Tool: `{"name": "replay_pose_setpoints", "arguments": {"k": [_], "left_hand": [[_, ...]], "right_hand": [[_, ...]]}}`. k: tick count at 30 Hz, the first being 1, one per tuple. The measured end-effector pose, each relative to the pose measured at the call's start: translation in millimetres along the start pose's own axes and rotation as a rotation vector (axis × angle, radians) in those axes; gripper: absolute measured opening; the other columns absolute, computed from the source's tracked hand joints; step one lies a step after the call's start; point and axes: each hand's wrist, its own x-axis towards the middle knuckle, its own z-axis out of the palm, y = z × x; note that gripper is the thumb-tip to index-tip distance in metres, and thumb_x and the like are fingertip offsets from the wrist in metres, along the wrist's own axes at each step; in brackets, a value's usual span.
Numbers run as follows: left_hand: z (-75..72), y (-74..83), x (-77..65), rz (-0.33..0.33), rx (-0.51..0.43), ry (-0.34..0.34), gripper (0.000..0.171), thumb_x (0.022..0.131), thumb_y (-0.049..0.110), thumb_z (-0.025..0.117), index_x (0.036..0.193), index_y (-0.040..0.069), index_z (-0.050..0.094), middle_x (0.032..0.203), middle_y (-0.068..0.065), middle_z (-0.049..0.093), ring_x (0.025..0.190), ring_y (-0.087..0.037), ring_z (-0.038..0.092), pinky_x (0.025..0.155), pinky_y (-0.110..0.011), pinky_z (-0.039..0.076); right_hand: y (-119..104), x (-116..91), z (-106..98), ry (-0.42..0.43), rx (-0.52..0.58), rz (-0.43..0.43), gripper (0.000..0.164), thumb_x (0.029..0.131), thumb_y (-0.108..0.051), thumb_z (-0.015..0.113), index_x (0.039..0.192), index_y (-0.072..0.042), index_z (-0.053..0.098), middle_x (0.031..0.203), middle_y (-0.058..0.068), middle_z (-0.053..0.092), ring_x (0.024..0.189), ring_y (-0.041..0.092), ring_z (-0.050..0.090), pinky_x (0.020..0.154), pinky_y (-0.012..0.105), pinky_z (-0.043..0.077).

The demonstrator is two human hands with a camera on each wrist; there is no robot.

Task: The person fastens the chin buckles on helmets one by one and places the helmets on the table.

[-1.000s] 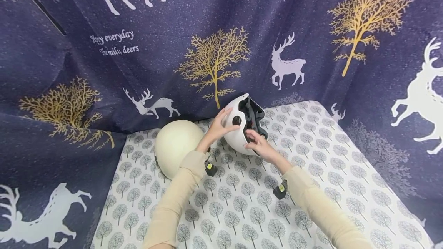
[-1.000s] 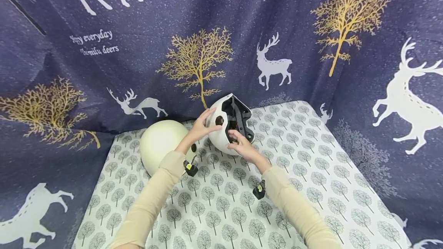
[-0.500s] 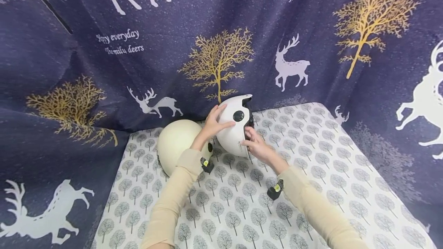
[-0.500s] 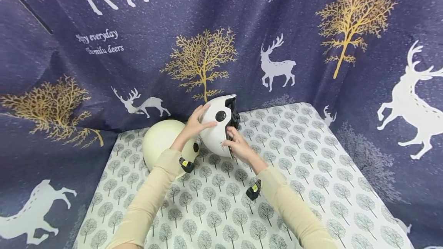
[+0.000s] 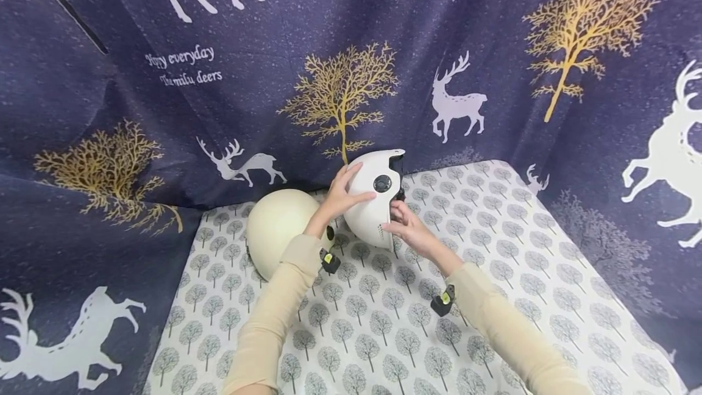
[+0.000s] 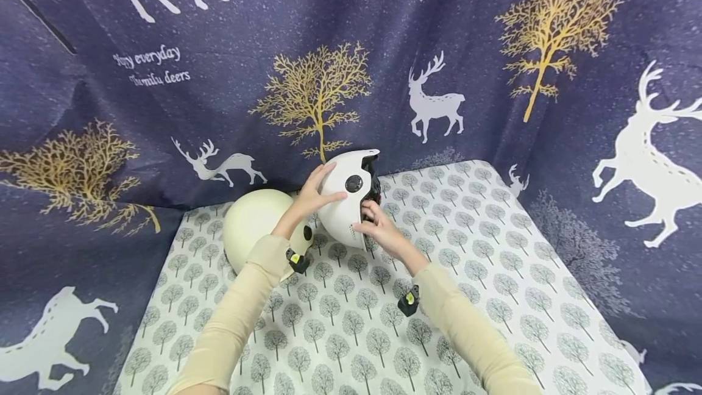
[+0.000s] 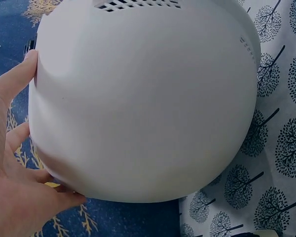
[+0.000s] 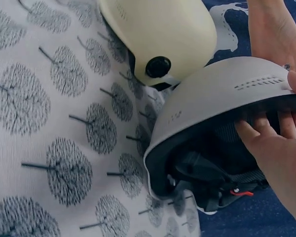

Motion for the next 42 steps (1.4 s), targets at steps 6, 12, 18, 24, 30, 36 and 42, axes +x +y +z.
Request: {"name": "replay_pose_setpoints", "arguments": {"k": [6,12,18,24,30,36,42], "left_hand": [[1.5,-3.9,0.5,-0.043,-0.016,0.001,0.085,0.082,0.036,0.077,0.153,0.031,0.032,0.165,-0.015,0.003,0.151,-0.042,0.002,0.116,-0.069,0.013],[3.5,-4.1,-1.5,-0.022,-0.016,0.016,0.084,0.081,0.033,0.079,0.152,0.032,0.034,0.165,-0.012,0.004,0.151,-0.039,0.002,0.115,-0.070,0.015],[11.2,0.0,-1.6,0.004,-0.002,0.050,0.085,0.078,0.035,0.082,0.149,0.037,0.037,0.165,0.000,0.006,0.151,-0.031,0.002,0.117,-0.067,0.013],[21.3,0.4,-4.3,0.010,-0.024,0.073,0.085,0.077,0.037,0.082,0.149,0.040,0.037,0.165,0.002,0.006,0.151,-0.029,0.003,0.116,-0.067,0.013],[22.7,-4.8,-7.0,0.037,-0.003,0.024,0.087,0.080,0.032,0.080,0.152,0.037,0.032,0.166,-0.001,0.004,0.152,-0.033,0.000,0.117,-0.067,0.013],[14.7,-18.7,-8.8,-0.007,-0.137,-0.056,0.095,0.081,0.028,0.078,0.153,0.045,0.019,0.165,-0.005,0.007,0.152,-0.035,0.010,0.116,-0.064,0.023],[13.6,-29.1,-14.4,-0.034,-0.312,-0.048,0.100,0.081,0.019,0.079,0.153,0.047,0.015,0.165,-0.001,0.014,0.151,-0.032,0.018,0.118,-0.058,0.026]], "right_hand": [[-7,-6,-6,0.114,-0.141,-0.027,0.067,0.092,-0.013,0.064,0.148,-0.003,0.030,0.150,0.026,0.040,0.132,0.045,0.047,0.111,0.051,0.040],[-38,-1,-29,0.300,-0.290,-0.140,0.047,0.093,-0.017,0.066,0.134,0.000,0.050,0.129,0.024,0.059,0.101,0.009,0.065,0.087,0.019,0.052],[-73,16,-40,0.393,-0.398,-0.218,0.041,0.095,-0.018,0.063,0.129,0.002,0.054,0.127,0.025,0.059,0.110,0.026,0.063,0.101,0.034,0.050],[-74,23,-33,0.337,-0.481,-0.136,0.044,0.098,-0.022,0.059,0.136,-0.002,0.050,0.131,0.024,0.055,0.115,0.038,0.059,0.097,0.040,0.052],[-60,23,-34,0.349,-0.407,-0.188,0.040,0.100,-0.016,0.055,0.136,-0.001,0.051,0.117,0.025,0.061,0.099,0.017,0.057,0.086,0.021,0.047],[-56,17,-39,0.296,-0.381,-0.143,0.045,0.103,-0.025,0.048,0.145,-0.009,0.044,0.143,0.023,0.047,0.125,0.038,0.053,0.101,0.050,0.047],[-56,16,-35,0.243,-0.296,-0.084,0.052,0.103,-0.028,0.049,0.151,-0.013,0.035,0.137,0.025,0.052,0.120,0.034,0.058,0.100,0.046,0.052]]}}
